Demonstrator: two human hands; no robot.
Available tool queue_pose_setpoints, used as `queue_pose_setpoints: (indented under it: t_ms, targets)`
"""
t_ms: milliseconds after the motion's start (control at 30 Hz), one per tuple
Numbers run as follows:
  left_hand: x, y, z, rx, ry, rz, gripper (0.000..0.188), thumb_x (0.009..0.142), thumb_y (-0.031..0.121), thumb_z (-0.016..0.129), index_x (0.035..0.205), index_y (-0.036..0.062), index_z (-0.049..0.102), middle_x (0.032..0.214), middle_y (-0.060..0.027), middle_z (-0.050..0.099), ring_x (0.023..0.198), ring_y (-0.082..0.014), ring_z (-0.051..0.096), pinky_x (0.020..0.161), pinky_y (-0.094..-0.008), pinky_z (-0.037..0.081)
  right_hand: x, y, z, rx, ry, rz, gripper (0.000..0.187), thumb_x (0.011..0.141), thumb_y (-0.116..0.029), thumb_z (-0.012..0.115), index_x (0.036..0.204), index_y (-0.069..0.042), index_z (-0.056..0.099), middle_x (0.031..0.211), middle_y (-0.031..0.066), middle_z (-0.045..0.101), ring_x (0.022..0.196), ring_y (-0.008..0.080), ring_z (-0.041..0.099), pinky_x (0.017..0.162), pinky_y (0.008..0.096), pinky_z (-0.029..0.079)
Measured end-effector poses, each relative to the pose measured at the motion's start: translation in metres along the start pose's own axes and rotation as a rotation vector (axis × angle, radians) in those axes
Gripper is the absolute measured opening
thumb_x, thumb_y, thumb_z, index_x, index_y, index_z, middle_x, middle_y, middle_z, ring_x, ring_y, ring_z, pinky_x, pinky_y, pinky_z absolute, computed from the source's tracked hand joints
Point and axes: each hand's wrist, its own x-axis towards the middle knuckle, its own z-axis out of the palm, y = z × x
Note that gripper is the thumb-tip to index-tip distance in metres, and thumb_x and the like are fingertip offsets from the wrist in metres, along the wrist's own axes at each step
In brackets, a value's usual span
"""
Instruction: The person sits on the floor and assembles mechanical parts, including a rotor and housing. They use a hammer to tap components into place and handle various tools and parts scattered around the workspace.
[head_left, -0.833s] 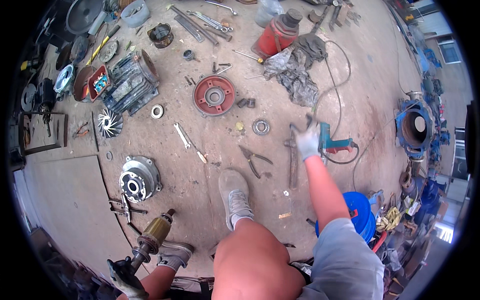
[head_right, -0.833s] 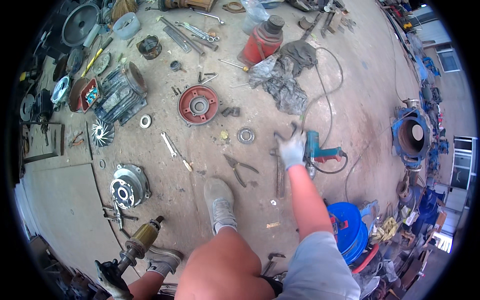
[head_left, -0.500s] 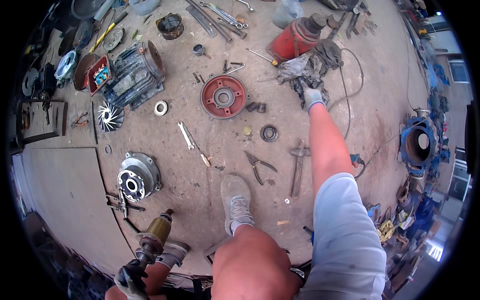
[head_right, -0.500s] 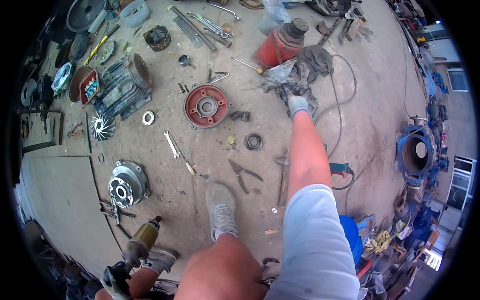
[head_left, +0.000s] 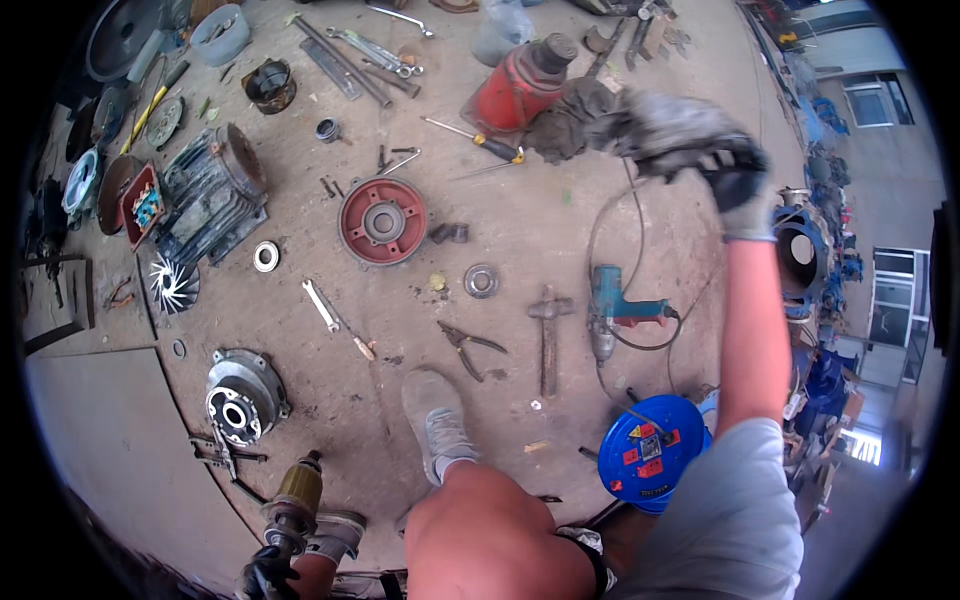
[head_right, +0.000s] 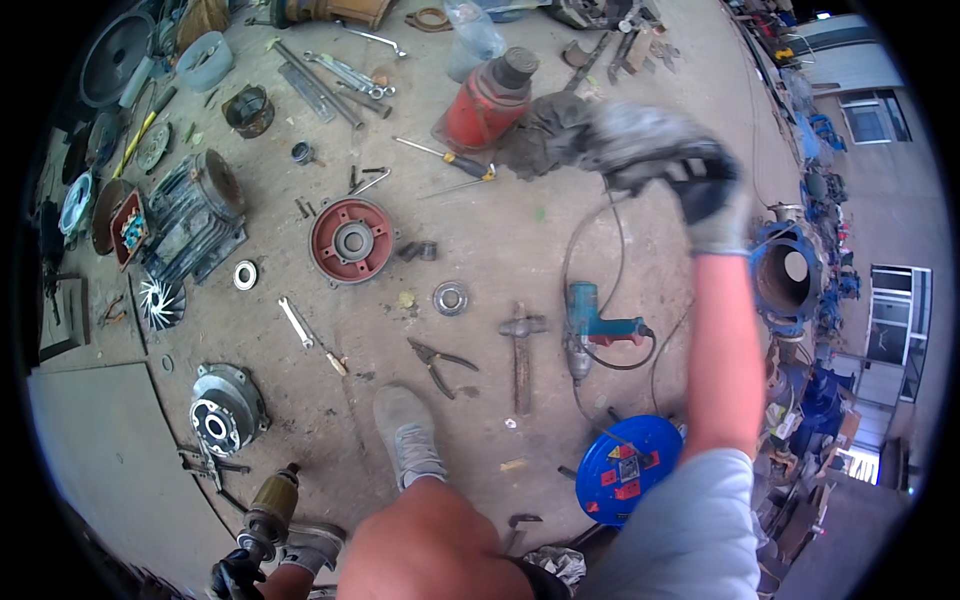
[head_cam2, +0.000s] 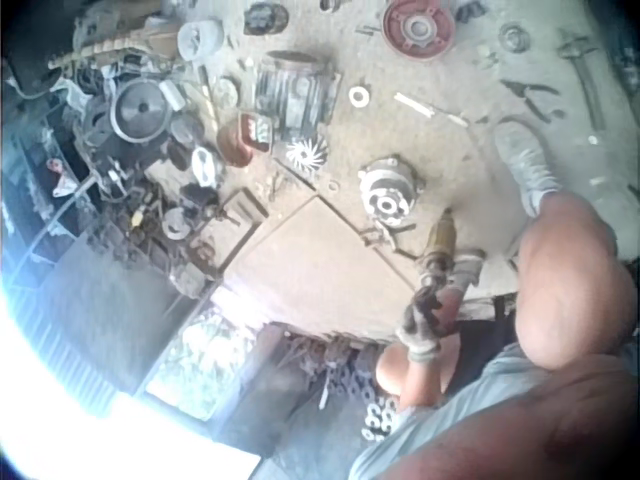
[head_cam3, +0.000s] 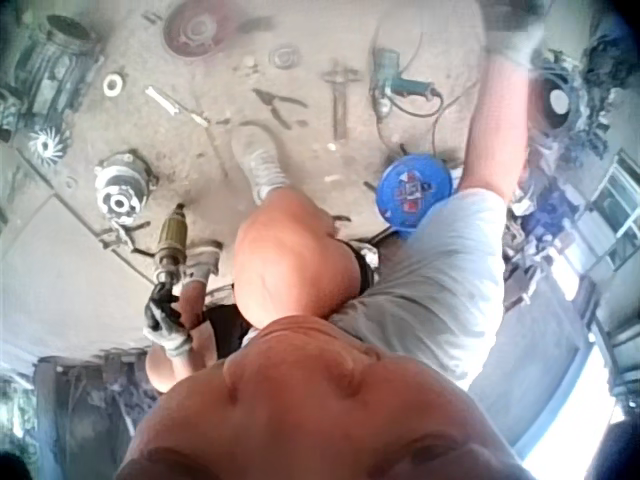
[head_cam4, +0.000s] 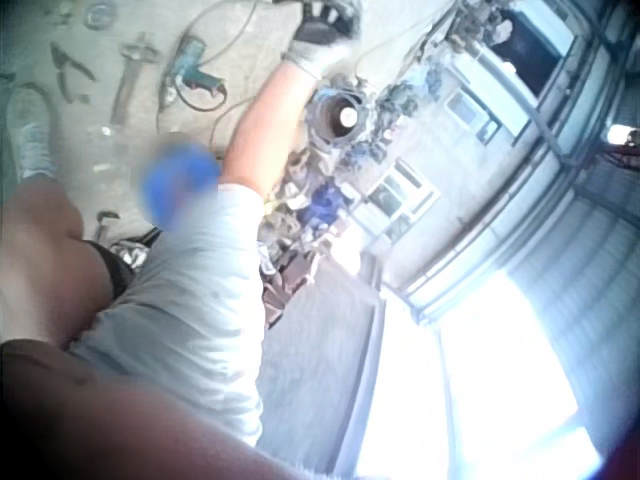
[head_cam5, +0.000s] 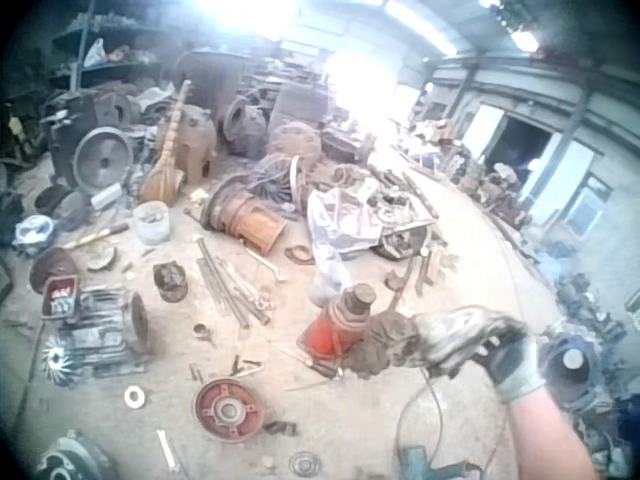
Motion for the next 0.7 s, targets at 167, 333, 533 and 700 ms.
queue_pose_setpoints:
  t_ms: [167, 333, 533, 700]
  targets:
    - [0.002, 0.000, -0.006, -0.065, 0.060, 0.011, 0.055, 0.118, 0.037, 0.043, 0.087, 0.0013, 0.071, 0.065, -0.0028, 0.062, 0.052, -0.0103, 0.042, 0.052, -0.0325, 0.033, -0.048, -0.187, 0.043, -0.428, 0.268, -0.505, 0.034, 0.109, -0.026, 0.055, 0.130, -0.004, 0.071, 0.132, 0.0134, 0.075, 0.124, 0.0283, 0.069, 0.114, 0.0482, 0.052]
    - [0.020, 0.009, -0.015, -0.014, -0.025, 0.082, 0.052, 0.118, 0.036, 0.042, 0.090, 0.0014, 0.070, 0.070, -0.0052, 0.067, 0.053, -0.0121, 0.047, 0.052, -0.0330, 0.038, -0.061, -0.134, 0.002, -1.870, 0.104, 0.171, 0.025, 0.105, -0.018, 0.062, 0.118, 0.000, 0.076, 0.106, 0.0123, 0.079, 0.098, 0.0253, 0.072, 0.093, 0.0423, 0.055]
    - [-0.005, 0.007, -0.015, -0.066, -0.050, 0.086, 0.046, 0.118, 0.030, 0.048, 0.092, 0.0014, 0.073, 0.066, -0.0041, 0.065, 0.051, -0.0112, 0.048, 0.050, -0.0315, 0.036, -0.037, -0.058, 0.051, -1.397, 0.415, -0.261, 0.026, 0.102, -0.017, 0.071, 0.117, 0.004, 0.077, 0.098, 0.0105, 0.078, 0.087, 0.0182, 0.069, 0.081, 0.0350, 0.055]
    - [-0.021, -0.057, -0.013, 0.140, -0.049, 0.297, 0.042, 0.115, 0.031, 0.056, 0.098, -0.0014, 0.076, 0.067, -0.0031, 0.066, 0.054, -0.0102, 0.051, 0.051, -0.0317, 0.038, -0.023, -0.042, 0.054, -1.350, 0.584, -0.338, 0.023, 0.108, -0.020, 0.068, 0.116, 0.000, 0.077, 0.098, 0.0078, 0.077, 0.086, 0.0175, 0.068, 0.077, 0.0318, 0.056]
